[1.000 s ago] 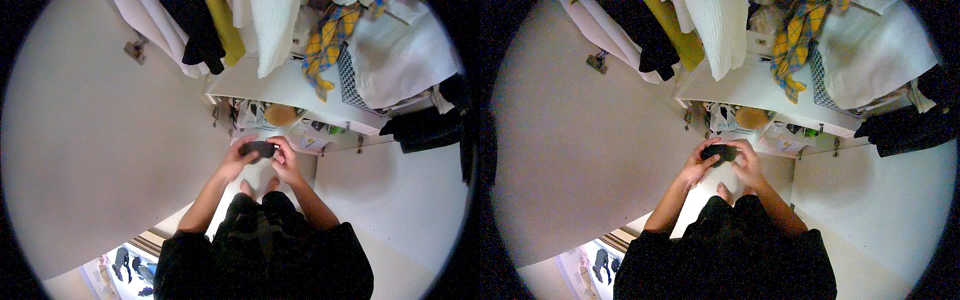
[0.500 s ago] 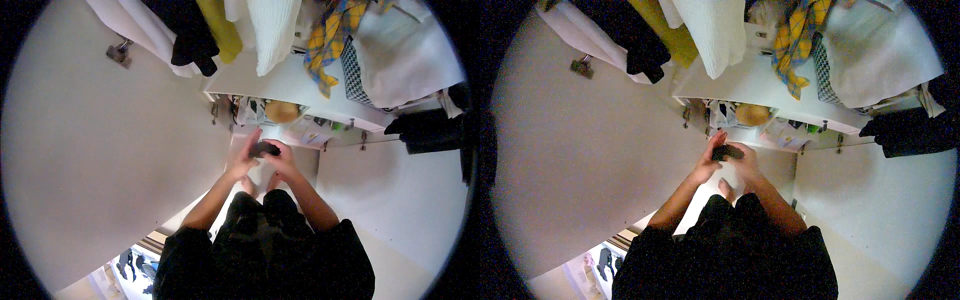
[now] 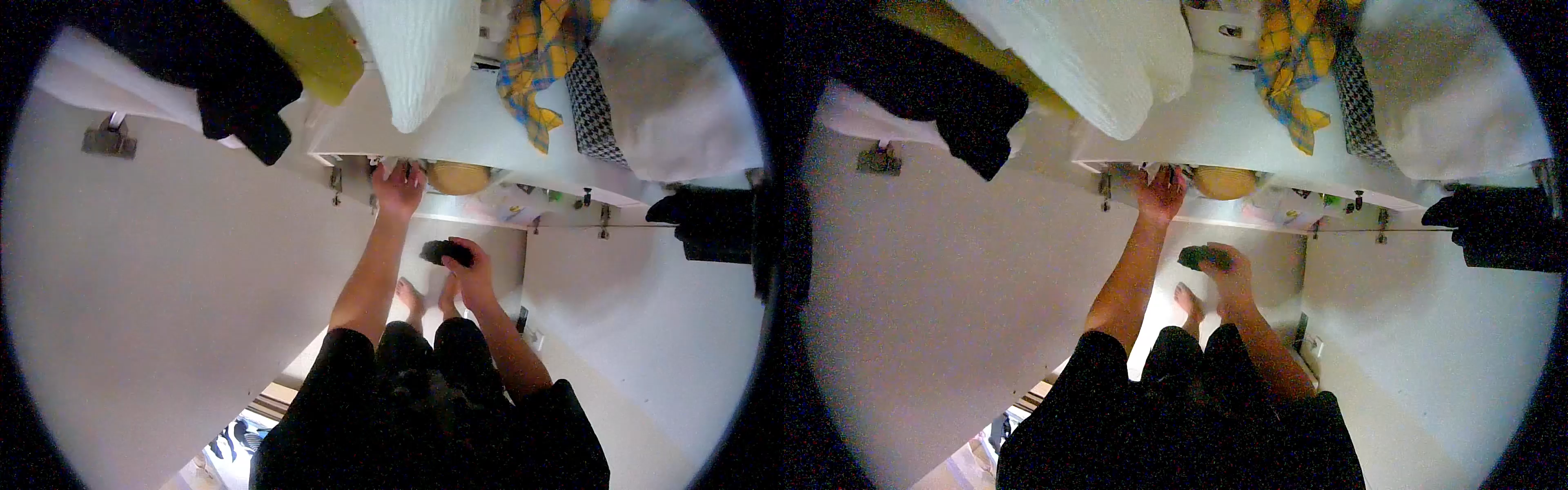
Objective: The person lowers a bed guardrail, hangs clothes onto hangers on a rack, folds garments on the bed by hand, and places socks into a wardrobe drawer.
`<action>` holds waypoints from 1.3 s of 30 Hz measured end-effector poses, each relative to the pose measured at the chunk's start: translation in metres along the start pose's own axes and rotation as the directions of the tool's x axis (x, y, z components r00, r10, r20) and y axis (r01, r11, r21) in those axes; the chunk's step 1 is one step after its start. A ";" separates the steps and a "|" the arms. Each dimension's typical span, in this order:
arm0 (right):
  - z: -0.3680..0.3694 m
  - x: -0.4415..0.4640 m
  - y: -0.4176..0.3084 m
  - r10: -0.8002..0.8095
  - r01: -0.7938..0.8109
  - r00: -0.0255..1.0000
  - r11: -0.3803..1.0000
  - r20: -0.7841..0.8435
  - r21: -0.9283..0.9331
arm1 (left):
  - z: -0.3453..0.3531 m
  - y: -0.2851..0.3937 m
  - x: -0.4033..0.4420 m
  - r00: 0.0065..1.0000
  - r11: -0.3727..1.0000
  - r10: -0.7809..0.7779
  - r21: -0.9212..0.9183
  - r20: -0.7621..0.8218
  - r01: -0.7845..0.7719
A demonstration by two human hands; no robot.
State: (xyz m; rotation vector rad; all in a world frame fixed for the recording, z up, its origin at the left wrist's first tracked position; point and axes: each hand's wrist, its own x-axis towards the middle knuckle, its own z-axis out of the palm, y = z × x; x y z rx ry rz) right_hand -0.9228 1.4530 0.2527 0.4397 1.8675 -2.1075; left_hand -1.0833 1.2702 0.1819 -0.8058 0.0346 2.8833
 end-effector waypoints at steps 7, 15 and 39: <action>-0.005 0.014 -0.005 -0.018 0.023 0.995 0.999 -0.101 0.047 | 0.017 -0.013 -0.017 0.994 0.915 0.108 0.394 -0.033 -0.086; 0.015 0.066 -0.058 -0.606 0.557 0.796 0.736 -0.008 -0.385 | -0.032 -0.005 -0.089 0.986 0.696 0.120 0.699 0.112 -0.164; 0.136 0.200 0.006 -0.026 0.668 0.713 0.329 0.700 -0.668 | -0.060 0.028 -0.129 0.989 0.636 0.080 0.758 0.122 -0.145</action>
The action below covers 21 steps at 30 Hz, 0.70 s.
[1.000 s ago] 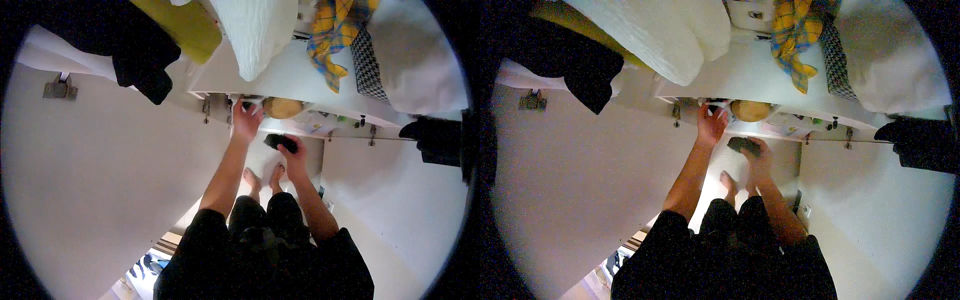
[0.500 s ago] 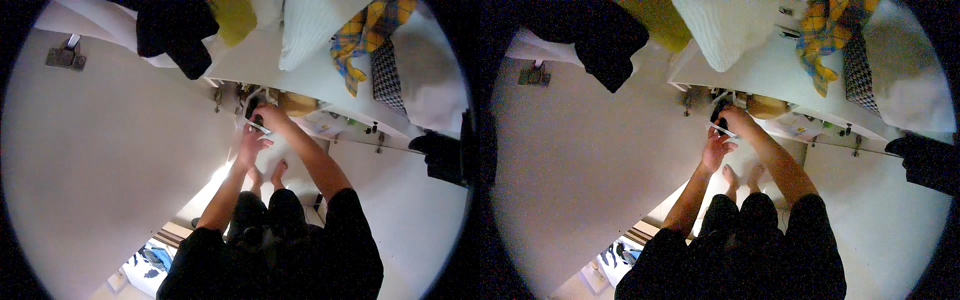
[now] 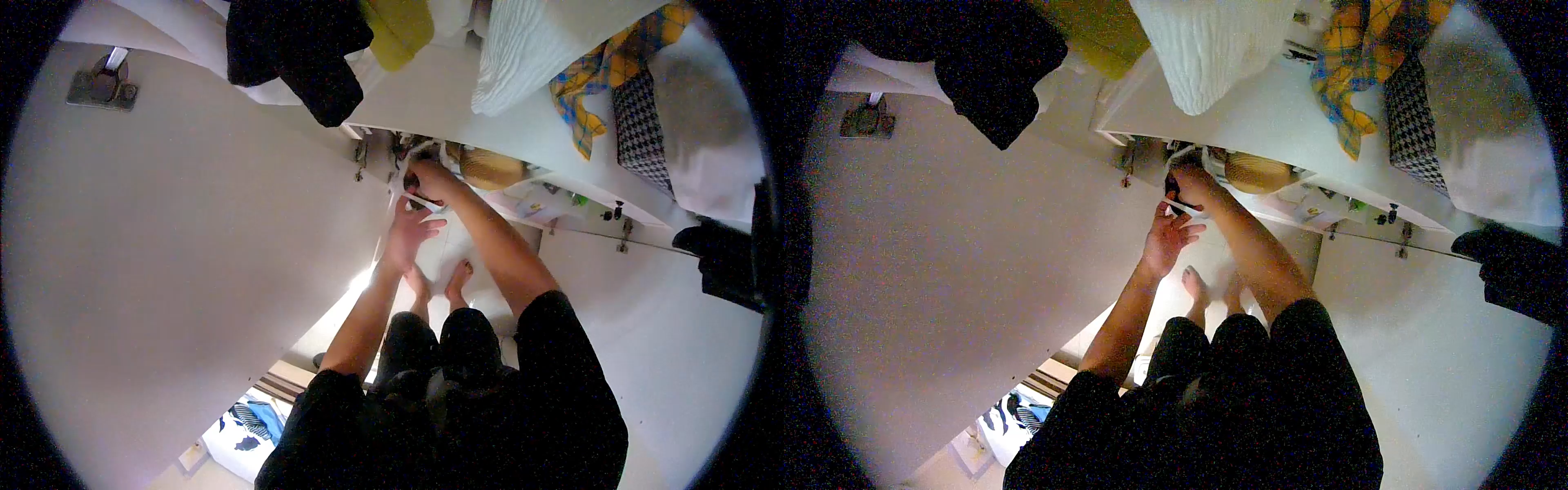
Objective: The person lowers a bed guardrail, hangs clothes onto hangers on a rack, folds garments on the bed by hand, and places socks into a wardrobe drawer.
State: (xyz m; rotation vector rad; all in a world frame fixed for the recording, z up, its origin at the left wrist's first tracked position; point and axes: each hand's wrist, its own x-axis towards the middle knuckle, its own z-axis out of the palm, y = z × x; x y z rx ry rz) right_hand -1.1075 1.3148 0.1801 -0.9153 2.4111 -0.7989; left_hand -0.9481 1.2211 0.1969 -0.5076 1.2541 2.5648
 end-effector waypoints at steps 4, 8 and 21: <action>-0.001 0.003 0.009 0.064 -0.092 0.993 0.949 0.101 0.303 | 0.008 0.017 -0.004 0.997 0.976 -0.074 -0.203 0.024 0.078; -0.003 -0.005 0.002 0.067 -0.070 0.997 0.992 -0.036 -0.102 | -0.001 0.006 0.000 0.999 0.999 -0.038 -0.026 0.032 0.039; -0.007 -0.074 0.006 0.215 -0.194 0.805 0.976 -0.553 0.097 | 0.005 -0.010 0.045 0.985 0.991 0.124 0.057 -0.118 -0.118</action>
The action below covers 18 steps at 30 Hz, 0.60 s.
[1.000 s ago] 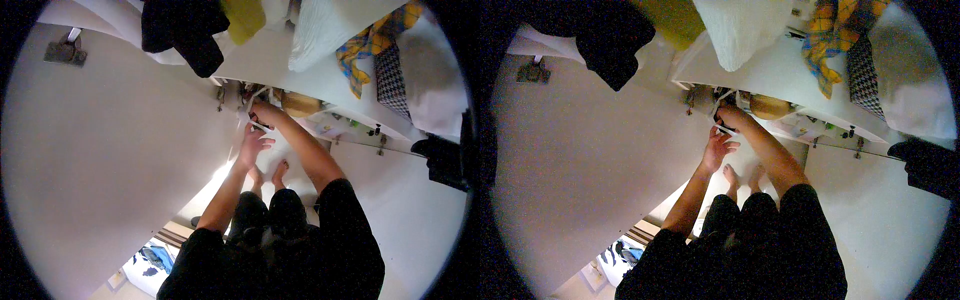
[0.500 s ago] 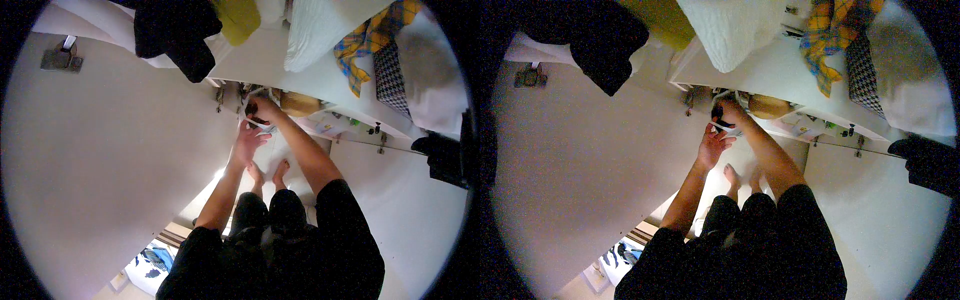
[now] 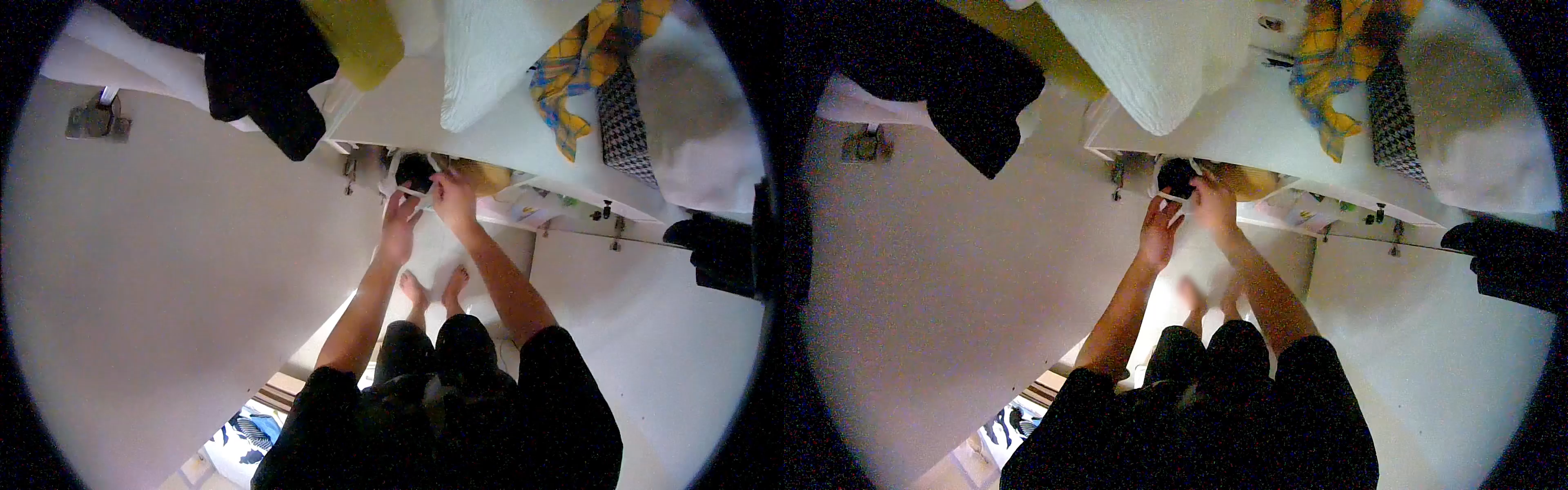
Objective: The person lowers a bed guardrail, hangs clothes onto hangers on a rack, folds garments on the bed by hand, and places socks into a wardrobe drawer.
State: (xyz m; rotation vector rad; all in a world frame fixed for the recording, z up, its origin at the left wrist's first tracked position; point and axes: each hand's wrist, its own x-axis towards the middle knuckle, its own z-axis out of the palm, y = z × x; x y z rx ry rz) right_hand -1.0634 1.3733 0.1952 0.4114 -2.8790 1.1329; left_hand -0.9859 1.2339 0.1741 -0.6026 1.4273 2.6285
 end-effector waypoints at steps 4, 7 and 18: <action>0.002 -0.037 0.009 0.149 -0.124 0.983 0.970 -0.106 0.207 | 0.030 0.019 0.019 1.000 0.993 0.008 -0.120 0.001 -0.008; 0.017 -0.056 0.020 0.086 -0.045 0.986 0.962 -0.141 0.270 | 0.041 0.015 0.047 0.994 0.994 0.107 -0.014 -0.030 -0.108; 0.042 -0.041 0.013 0.216 -0.202 0.976 0.842 0.031 0.501 | 0.027 -0.018 0.114 0.869 0.786 0.444 0.560 -0.218 -0.261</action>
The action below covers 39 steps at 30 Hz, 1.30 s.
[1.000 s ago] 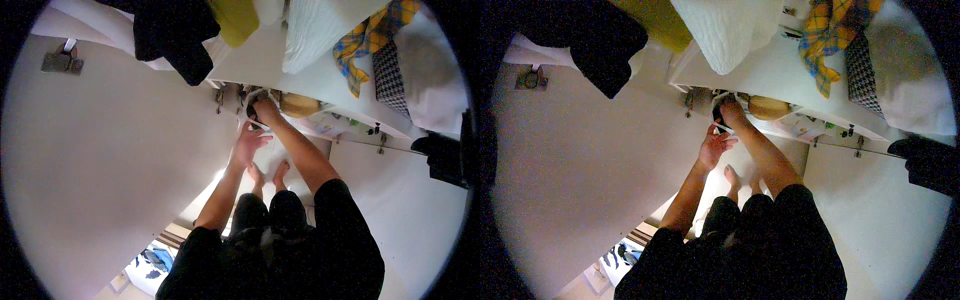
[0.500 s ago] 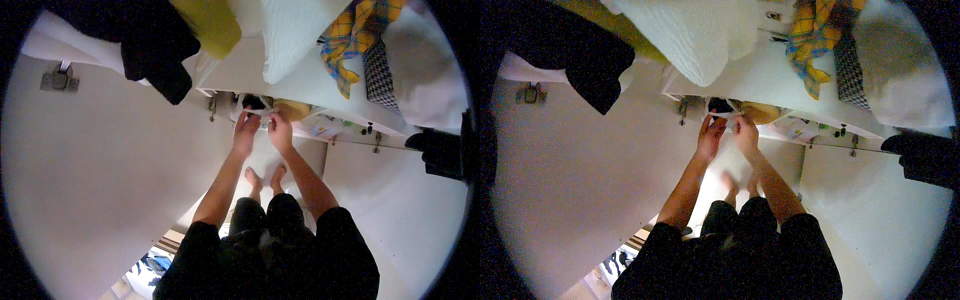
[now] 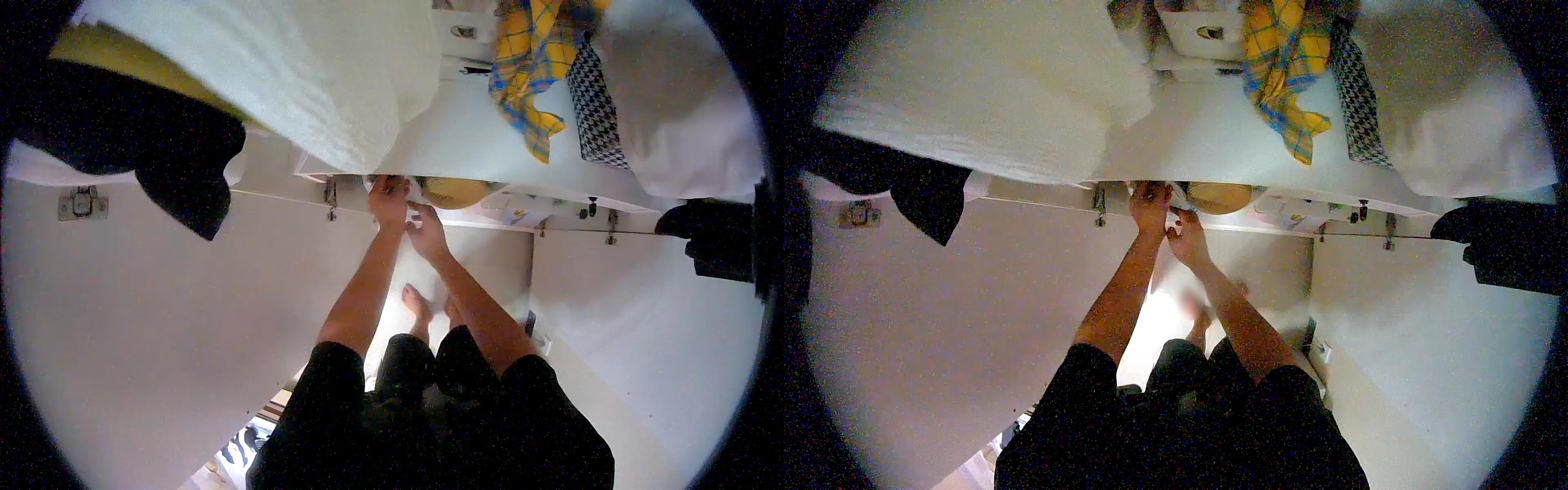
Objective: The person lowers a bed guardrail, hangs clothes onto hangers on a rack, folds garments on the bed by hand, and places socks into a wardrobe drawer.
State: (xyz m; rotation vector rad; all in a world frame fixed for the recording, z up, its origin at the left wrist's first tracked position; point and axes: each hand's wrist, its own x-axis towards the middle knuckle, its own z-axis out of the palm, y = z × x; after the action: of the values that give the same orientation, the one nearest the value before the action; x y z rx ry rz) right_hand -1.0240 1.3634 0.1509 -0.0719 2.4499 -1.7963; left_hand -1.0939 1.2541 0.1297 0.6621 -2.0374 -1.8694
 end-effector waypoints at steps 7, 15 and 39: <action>-0.006 0.012 0.012 0.332 -0.307 0.943 0.906 -0.038 0.291 | 0.008 -0.031 0.025 0.943 0.914 0.327 0.274 -0.061 -0.299; -0.030 -0.003 0.040 0.427 -0.412 0.904 0.866 0.008 0.282 | 0.038 -0.036 0.082 0.935 0.925 0.351 0.136 0.052 -0.355; -0.067 -0.047 0.050 0.274 -0.305 0.948 0.929 0.163 0.209 | -0.018 -0.026 0.059 1.000 0.798 -0.018 0.603 0.018 0.004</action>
State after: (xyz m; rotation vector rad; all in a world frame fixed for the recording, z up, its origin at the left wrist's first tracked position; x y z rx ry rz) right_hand -0.9837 1.4465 0.1259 0.1766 2.0209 -1.8609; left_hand -1.1313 1.2064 0.1013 0.7957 -2.6671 -1.1980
